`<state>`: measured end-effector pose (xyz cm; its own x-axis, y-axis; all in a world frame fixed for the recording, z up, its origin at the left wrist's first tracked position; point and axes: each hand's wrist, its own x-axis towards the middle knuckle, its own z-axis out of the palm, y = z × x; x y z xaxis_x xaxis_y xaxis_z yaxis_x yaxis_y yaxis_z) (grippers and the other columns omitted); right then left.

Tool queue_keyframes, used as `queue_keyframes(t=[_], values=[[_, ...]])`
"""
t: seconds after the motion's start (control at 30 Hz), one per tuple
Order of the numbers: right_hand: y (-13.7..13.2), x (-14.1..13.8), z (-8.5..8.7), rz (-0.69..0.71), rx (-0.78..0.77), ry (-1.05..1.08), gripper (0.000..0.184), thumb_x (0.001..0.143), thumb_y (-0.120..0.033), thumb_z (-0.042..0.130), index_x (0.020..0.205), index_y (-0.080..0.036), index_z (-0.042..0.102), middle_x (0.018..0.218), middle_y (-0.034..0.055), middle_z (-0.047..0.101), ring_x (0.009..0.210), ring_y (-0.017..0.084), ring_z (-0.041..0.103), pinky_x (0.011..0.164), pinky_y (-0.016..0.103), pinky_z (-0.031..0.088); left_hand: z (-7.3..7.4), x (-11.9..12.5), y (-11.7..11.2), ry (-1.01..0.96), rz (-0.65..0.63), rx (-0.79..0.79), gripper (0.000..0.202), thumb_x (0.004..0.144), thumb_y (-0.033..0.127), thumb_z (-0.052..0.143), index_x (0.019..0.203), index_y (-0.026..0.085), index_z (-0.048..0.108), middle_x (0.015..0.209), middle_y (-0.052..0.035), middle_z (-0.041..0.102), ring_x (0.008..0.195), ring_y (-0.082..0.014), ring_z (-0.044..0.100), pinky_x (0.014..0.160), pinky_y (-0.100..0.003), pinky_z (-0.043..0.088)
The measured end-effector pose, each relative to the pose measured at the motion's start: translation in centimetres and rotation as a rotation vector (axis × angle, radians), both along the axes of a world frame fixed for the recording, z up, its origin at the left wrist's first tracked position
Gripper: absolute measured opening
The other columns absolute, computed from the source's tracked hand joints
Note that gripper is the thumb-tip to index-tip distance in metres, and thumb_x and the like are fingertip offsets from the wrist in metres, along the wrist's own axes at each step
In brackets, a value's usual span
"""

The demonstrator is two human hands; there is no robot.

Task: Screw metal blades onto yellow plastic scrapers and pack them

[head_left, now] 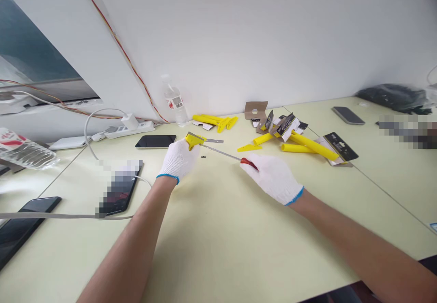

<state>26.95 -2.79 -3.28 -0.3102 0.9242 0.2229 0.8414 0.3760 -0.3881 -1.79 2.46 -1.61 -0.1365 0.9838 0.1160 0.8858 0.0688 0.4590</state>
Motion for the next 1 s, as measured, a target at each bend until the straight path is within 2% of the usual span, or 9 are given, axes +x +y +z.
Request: queue_keyframes(t=[0.1, 0.17, 0.23, 0.37, 0.57, 0.7, 0.8, 0.9, 1.0], values=[[0.4, 0.2, 0.6, 0.006, -0.424, 0.196, 0.044, 0.102, -0.057, 0.053, 0.080, -0.019, 0.061, 0.075, 0.0026, 0.068, 0.062, 0.016, 0.056, 0.058, 0.029, 0.036, 0.1, 0.0, 0.0, 0.013, -0.005, -0.014, 0.027, 0.091, 0.045, 0.056, 0.076, 0.023, 0.051, 0.077, -0.0083, 0.067, 0.066, -0.0197, 0.058, 0.065, -0.032, 0.042], [0.7, 0.5, 0.5, -0.028, -0.516, 0.277, 0.037, 0.093, -0.056, 0.067, 0.088, -0.020, 0.062, 0.080, 0.0011, 0.069, 0.064, 0.015, 0.057, 0.057, 0.027, 0.038, 0.2, 0.0, 0.0, 0.010, -0.002, -0.004, 0.025, 0.091, 0.044, 0.056, 0.077, 0.023, 0.052, 0.079, -0.0082, 0.068, 0.067, -0.0201, 0.058, 0.065, -0.032, 0.042], [0.9, 0.6, 0.3, -0.061, -0.374, 0.278, 0.032, 0.087, -0.050, 0.074, 0.090, -0.020, 0.062, 0.086, 0.0018, 0.071, 0.071, 0.017, 0.061, 0.062, 0.027, 0.041, 0.2, 0.0, -0.1, 0.006, 0.001, 0.000, 0.025, 0.091, 0.044, 0.056, 0.077, 0.023, 0.052, 0.078, -0.0077, 0.067, 0.068, -0.0201, 0.058, 0.065, -0.032, 0.042], [0.4, 0.3, -0.3, -0.067, -0.030, 0.109, 0.029, 0.098, -0.045, 0.062, 0.086, -0.019, 0.066, 0.082, 0.0048, 0.072, 0.075, 0.020, 0.065, 0.069, 0.031, 0.041, 0.2, 0.2, -0.1, 0.001, 0.004, -0.026, 0.028, 0.093, 0.042, 0.054, 0.073, 0.023, 0.049, 0.072, -0.0067, 0.064, 0.064, -0.0186, 0.055, 0.063, -0.031, 0.039], [-0.1, -0.1, 0.3, -0.016, 0.063, 0.007, 0.034, 0.106, -0.041, 0.049, 0.100, -0.019, 0.074, 0.098, 0.0102, 0.076, 0.088, 0.025, 0.069, 0.075, 0.034, 0.041, 0.6, 0.1, -0.3, -0.004, -0.022, -0.009, 0.025, 0.093, 0.041, 0.054, 0.076, 0.023, 0.050, 0.077, -0.0065, 0.066, 0.067, -0.0178, 0.055, 0.065, -0.031, 0.040], [0.2, 0.0, 1.3, 0.012, -0.362, 0.226, 0.049, 0.105, -0.056, 0.046, 0.079, -0.019, 0.063, 0.075, 0.0039, 0.066, 0.063, 0.015, 0.055, 0.062, 0.030, 0.037, 0.5, 0.0, -0.2, -0.015, -0.023, -0.023, 0.028, 0.093, 0.044, 0.055, 0.075, 0.023, 0.049, 0.075, -0.0065, 0.065, 0.065, -0.0178, 0.055, 0.063, -0.031, 0.040], [0.4, 0.1, 1.4, -0.080, -0.644, 0.351, 0.039, 0.093, -0.059, 0.065, 0.090, -0.020, 0.060, 0.073, -0.0013, 0.061, 0.055, 0.012, 0.044, 0.054, 0.028, 0.031, 0.3, 0.0, 0.0, -0.021, -0.016, -0.024, 0.029, 0.092, 0.044, 0.057, 0.074, 0.023, 0.049, 0.074, -0.0069, 0.065, 0.064, -0.0181, 0.055, 0.062, -0.032, 0.040], [0.4, 0.0, 0.8, -0.091, -0.381, 0.283, 0.031, 0.087, -0.047, 0.074, 0.090, -0.020, 0.060, 0.081, 0.0007, 0.065, 0.067, 0.015, 0.055, 0.061, 0.027, 0.037, 0.3, 0.1, -0.1, -0.023, -0.011, -0.023, 0.028, 0.093, 0.042, 0.057, 0.074, 0.023, 0.050, 0.076, -0.0079, 0.066, 0.064, -0.0185, 0.054, 0.063, -0.032, 0.040], [0.0, -0.2, 0.0, -0.081, -0.052, 0.092, 0.028, 0.101, -0.044, 0.059, 0.092, -0.019, 0.067, 0.086, 0.0063, 0.071, 0.075, 0.020, 0.062, 0.066, 0.030, 0.038, 0.6, 0.2, -0.2, -0.027, -0.009, -0.013, 0.024, 0.093, 0.039, 0.057, 0.077, 0.022, 0.051, 0.078, -0.0081, 0.067, 0.067, -0.0189, 0.055, 0.065, -0.033, 0.041]])
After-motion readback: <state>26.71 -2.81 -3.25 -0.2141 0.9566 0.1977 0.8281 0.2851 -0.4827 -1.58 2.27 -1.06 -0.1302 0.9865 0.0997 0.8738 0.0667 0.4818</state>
